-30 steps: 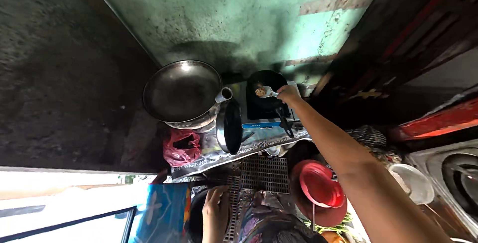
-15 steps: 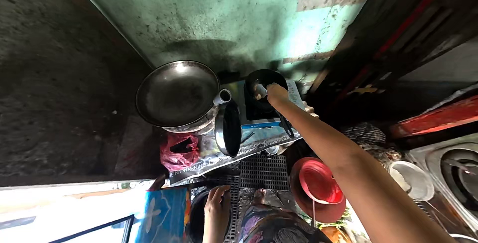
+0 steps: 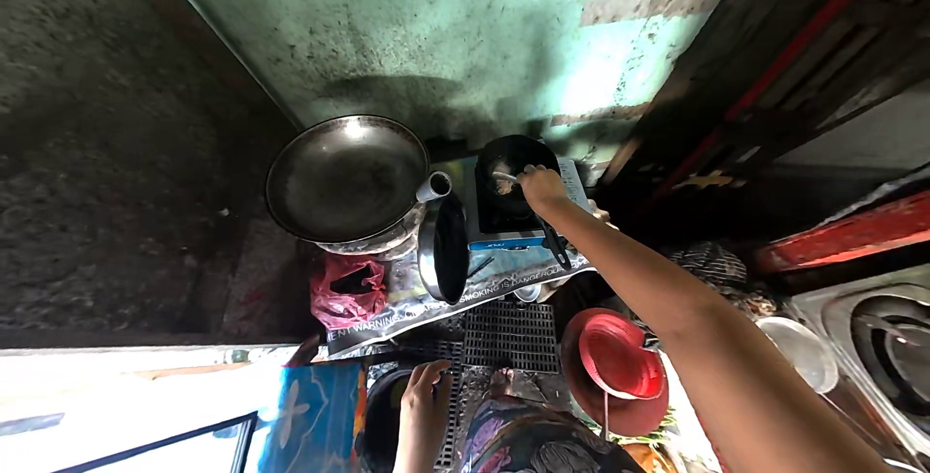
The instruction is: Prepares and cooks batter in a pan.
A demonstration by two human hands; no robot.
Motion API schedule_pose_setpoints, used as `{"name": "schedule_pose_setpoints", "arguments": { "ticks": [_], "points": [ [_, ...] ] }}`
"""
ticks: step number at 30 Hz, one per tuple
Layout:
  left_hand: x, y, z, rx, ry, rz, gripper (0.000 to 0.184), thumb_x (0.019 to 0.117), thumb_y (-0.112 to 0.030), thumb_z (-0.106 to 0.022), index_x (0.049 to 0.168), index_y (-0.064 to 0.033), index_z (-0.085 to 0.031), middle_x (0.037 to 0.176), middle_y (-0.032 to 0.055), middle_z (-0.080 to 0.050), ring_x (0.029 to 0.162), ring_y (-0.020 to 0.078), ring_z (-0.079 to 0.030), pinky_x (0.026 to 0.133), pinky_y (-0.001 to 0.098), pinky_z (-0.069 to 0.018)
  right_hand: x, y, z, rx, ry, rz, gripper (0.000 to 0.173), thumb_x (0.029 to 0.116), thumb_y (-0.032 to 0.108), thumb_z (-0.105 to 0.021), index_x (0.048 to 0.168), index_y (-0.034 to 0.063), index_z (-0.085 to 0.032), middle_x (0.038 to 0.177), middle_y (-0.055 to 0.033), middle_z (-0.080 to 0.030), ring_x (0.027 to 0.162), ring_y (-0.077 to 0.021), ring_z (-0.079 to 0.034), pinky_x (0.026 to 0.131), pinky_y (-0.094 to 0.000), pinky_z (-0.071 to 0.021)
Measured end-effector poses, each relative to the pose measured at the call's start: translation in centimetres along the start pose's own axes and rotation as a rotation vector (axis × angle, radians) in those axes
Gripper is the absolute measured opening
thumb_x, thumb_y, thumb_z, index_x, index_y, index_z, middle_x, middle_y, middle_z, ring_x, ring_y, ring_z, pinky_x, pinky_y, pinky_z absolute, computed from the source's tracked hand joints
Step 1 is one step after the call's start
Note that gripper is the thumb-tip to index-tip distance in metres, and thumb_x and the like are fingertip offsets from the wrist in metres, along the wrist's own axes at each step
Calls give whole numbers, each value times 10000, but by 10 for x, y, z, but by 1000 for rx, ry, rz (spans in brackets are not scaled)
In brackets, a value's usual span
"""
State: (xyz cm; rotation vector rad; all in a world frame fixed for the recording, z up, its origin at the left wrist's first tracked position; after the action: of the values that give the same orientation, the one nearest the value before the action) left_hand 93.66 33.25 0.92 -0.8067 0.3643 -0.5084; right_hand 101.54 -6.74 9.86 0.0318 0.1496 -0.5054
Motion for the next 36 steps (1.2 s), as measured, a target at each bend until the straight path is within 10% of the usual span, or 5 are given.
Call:
{"name": "schedule_pose_setpoints", "arguments": {
  "ticks": [10, 17, 27, 32, 36],
  "points": [
    [-1, -2, -2, -6, 32, 19, 215, 950, -47, -653, 1143, 7, -732, 1134, 217, -697, 957, 309, -721, 861, 444, -600, -5, -16, -4, 47, -160, 142, 276, 988, -87, -512, 1172, -34, -710, 1223, -250, -660, 1183, -439, -617, 957, -559, -502],
    [-1, -1, -2, 7, 18, 20, 211, 945, -49, -661, 1135, 3, -737, 1100, 206, -704, 934, 290, -720, 843, 429, -600, -12, -47, 6, 343, 14, -405, 347, 981, 18, -568, 1324, -32, -592, 1358, -300, -584, 1233, -474, -607, 959, -639, -522],
    [8, -5, -8, -6, 92, 4, 216, 964, -80, -647, 1152, -12, -729, 1142, 188, -696, 963, 269, -719, 858, 408, -601, -8, -66, -11, 514, 139, -439, 326, 995, 133, -607, 1235, -84, -653, 1308, -314, -624, 1268, -461, -587, 1045, -644, -461],
    [10, -6, -9, 4, 108, -19, 221, 960, -84, -657, 1153, -7, -730, 1141, 198, -698, 957, 281, -720, 858, 421, -600, -17, -90, -41, 1158, -14, -553, 327, 977, 86, -646, 1290, -2, -614, 984, -144, -644, 702, -172, -570, 634, -334, -500],
    [12, -6, -8, 12, 142, -17, 227, 962, -75, -658, 1167, -4, -725, 1168, 201, -693, 971, 289, -718, 880, 431, -594, -37, -90, -45, 1481, -111, -544, 326, 980, 23, -615, 1303, 5, -576, 937, -85, -600, 643, -98, -518, 584, -252, -460]
  ]
}}
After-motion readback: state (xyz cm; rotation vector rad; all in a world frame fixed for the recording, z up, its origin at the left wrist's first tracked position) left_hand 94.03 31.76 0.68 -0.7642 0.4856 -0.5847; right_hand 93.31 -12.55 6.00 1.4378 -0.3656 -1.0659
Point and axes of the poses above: each hand's wrist, its own x-axis towards the middle knuckle, its own z-axis out of the back of the hand, y = z × x, the point moved 2 cm from there along x, towards the middle knuckle
